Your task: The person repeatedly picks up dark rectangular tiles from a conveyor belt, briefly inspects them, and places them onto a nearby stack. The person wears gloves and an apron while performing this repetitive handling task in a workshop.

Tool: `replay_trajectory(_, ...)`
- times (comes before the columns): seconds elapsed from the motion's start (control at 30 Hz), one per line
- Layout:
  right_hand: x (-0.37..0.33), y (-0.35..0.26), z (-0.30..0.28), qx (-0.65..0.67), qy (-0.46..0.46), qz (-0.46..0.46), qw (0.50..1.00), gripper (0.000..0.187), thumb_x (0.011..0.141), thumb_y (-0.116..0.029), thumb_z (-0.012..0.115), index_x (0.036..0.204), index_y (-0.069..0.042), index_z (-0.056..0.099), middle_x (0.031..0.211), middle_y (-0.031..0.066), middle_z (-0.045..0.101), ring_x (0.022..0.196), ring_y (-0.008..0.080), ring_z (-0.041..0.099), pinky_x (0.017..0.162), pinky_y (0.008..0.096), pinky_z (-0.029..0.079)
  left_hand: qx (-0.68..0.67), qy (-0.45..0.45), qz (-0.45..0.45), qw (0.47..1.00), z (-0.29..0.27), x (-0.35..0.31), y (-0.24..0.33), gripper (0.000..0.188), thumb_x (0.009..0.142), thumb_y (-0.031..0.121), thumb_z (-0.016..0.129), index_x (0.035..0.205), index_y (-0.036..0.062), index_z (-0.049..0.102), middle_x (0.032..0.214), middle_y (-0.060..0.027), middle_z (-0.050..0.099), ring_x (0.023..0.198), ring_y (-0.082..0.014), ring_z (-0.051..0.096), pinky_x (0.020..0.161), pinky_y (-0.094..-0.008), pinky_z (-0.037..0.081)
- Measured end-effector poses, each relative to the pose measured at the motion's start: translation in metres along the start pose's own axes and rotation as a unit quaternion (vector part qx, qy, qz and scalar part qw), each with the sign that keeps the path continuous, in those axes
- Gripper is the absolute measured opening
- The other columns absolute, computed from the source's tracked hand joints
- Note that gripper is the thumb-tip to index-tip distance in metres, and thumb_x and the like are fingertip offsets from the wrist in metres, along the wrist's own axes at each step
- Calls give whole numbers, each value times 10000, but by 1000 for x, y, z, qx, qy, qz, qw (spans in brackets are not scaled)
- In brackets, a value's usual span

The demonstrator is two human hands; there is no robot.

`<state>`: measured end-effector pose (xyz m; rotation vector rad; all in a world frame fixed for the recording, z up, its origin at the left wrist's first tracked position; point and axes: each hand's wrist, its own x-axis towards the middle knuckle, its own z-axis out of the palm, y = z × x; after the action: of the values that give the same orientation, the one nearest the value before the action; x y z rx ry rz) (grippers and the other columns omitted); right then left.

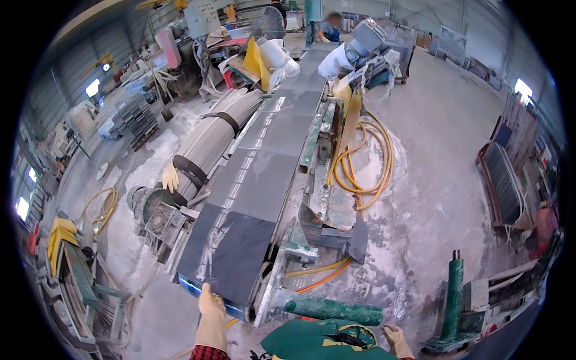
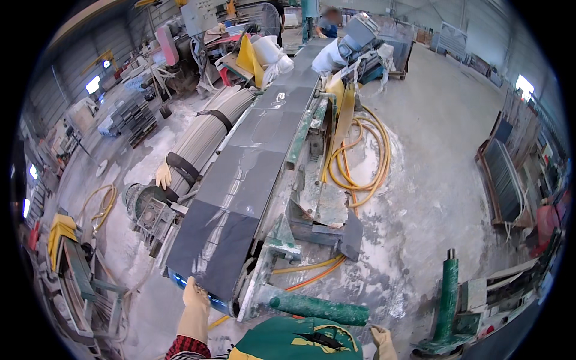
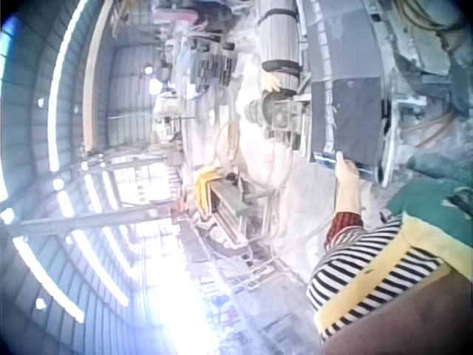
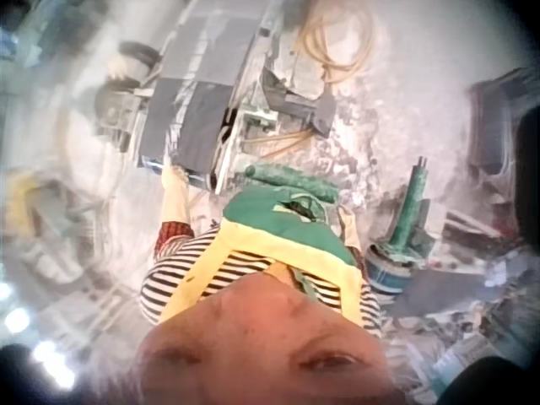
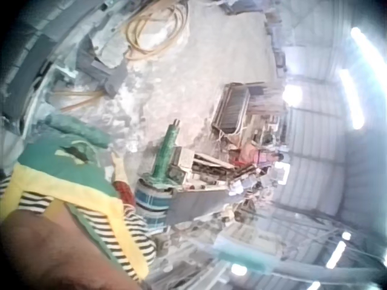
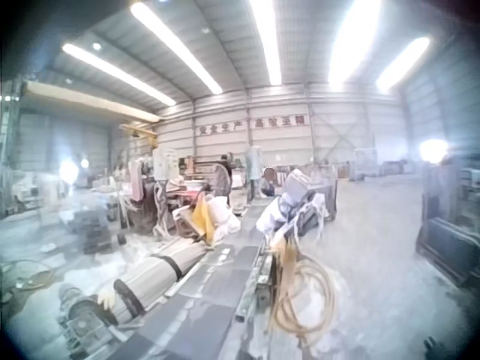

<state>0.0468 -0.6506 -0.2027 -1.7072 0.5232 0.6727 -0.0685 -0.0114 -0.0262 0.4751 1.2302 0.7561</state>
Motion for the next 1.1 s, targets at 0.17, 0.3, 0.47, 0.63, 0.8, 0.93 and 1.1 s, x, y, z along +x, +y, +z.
replay_trajectory(0.17,-2,20,-16,-44,14,-48,998,274,880,-103,610,1106,45,655,975,98,705,841,155,655,749,260,518,-68,-26,69,995,13,-42,21,203,875,242,650,763,139,515,662,26,533,525,-68,449,469,-219,355)
replay_trajectory(0.3,-15,-10,-41,-102,39,-38,993,295,897,-108,591,1134,63,633,982,120,697,850,177,660,740,264,528,-193,-190,41,962,60,-79,59,392,943,352,506,1196,57,559,1183,-87,609,1063,-270,576,989,-426,425)
replay_trajectory(0.47,-3,-16,-24,-85,26,-72,993,291,912,-126,587,1145,40,643,973,88,691,805,145,637,688,246,501,-189,-261,-122,939,72,-74,62,441,931,271,512,1303,34,486,1318,-129,529,1200,-334,500,1052,-511,373)
replay_trajectory(0.63,-15,-57,11,-139,-13,-99,985,281,926,-106,566,1163,33,626,1032,80,693,941,143,637,810,237,492,-101,-281,-66,952,62,-68,63,461,822,171,519,1235,-35,513,1270,-156,563,1170,-342,532,1019,-479,419)
replay_trajectory(0.8,-52,-94,11,-98,28,-119,988,278,923,-57,539,1174,38,613,1094,107,685,1021,166,633,921,251,461,-28,-354,33,934,52,-84,83,466,728,130,552,1148,-71,564,1150,-183,627,1062,-332,608,966,-424,476)
replay_trajectory(0.93,-80,-120,19,-103,46,-139,984,293,941,-77,524,1195,51,595,1124,116,666,1029,178,629,922,261,471,-7,-331,62,942,30,-96,102,462,717,126,538,1126,-86,572,1120,-192,640,1005,-329,637,929,-416,503)
replay_trajectory(1.1,-88,-168,74,-41,-16,-196,980,368,957,-155,558,1253,65,553,1160,173,641,1072,231,618,941,312,480,25,-408,-58,911,34,-101,96,460,743,107,521,1138,-126,559,1105,-227,646,971,-353,656,885,-441,531)
